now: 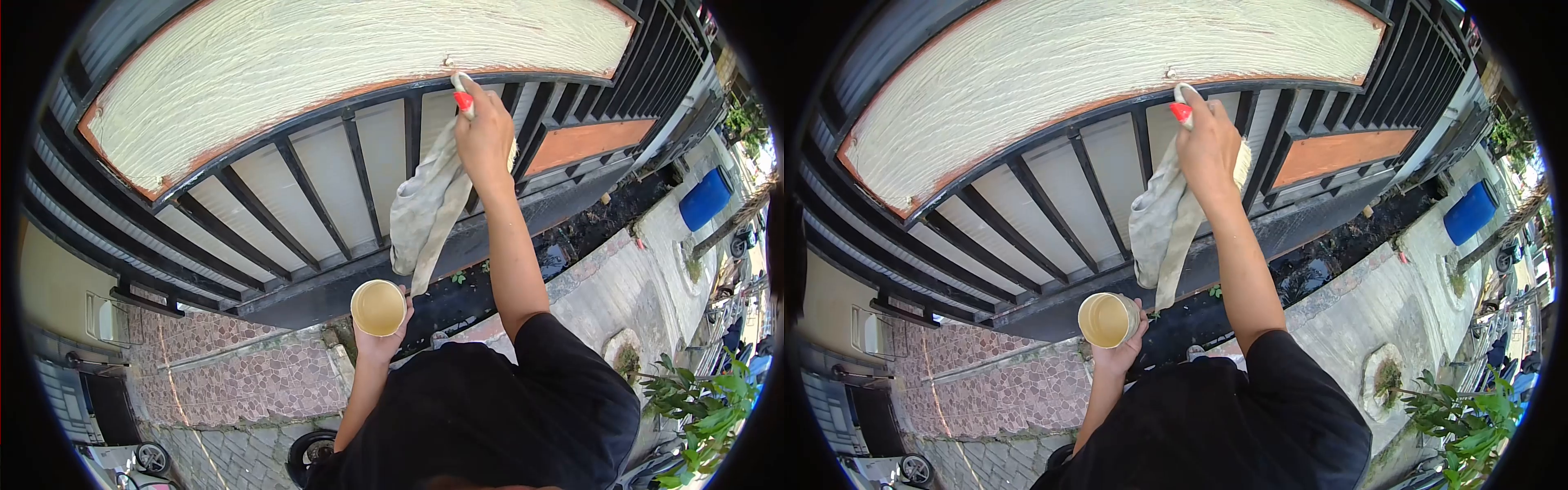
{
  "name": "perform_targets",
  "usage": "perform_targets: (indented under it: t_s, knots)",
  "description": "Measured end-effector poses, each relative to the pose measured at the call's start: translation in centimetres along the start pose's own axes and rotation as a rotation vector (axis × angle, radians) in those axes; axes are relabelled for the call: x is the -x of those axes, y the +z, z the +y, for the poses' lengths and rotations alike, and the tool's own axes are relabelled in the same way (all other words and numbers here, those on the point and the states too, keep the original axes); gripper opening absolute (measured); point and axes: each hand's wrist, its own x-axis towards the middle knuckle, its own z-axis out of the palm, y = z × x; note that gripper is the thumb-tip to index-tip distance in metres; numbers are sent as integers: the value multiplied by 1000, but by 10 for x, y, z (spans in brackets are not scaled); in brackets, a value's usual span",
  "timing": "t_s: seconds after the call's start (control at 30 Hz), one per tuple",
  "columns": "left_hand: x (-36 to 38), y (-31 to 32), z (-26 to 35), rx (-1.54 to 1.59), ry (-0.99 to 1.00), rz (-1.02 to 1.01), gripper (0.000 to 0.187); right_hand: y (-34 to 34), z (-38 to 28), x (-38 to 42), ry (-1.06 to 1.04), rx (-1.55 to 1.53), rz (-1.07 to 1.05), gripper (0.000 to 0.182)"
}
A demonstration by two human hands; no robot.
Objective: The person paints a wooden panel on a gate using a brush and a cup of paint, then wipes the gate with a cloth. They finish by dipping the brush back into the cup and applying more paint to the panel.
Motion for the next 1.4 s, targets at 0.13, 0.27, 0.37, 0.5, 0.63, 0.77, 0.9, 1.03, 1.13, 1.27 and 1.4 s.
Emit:
perform_targets:
  t_s: [0.13, 0.27, 0.37, 0.5, 0.63, 0.77, 0.9, 1.03, 1.13, 1.27, 1.4]
  knots:
    - [7, -2, -3, 25, 23, 31, 56, 18, -14, 8, 24, -25, 12, 50]
    - [1, -5, -2, 22, 0, 37, 56, 26, -42, 19, -107, -140, -62, 53]
    - [-4, -5, -3, 9, -4, 19, 56, 17, -18, 14, -86, -115, -60, 53]
    - [-1, -1, -9, 43, 4, -8, 55, 11, 19, 8, 47, 8, 55, 54]
    - [-7, 1, -12, 40, -4, 10, 54, 30, -29, 30, -49, -123, -48, 58]
    - [-17, 4, -16, -7, 1, 30, 53, 19, -22, 26, -55, -77, -124, 62]
    - [-20, 4, -19, 18, -6, 24, 51, 2, 41, 3, 86, 58, 22, 55]
    - [-24, 5, -24, 21, -9, 25, 51, 11, 12, 11, 23, -33, -13, 60]
    - [-34, 5, -25, 78, -36, 65, 51, 11, -13, 18, -54, -85, -207, 62]
    - [-43, 13, -28, 14, -70, 2, 51, 2, 46, 5, 37, -20, 2, 55]
    - [-43, 13, -30, 76, -45, 33, 51, 3, 48, 2, 132, 23, 8, 56]
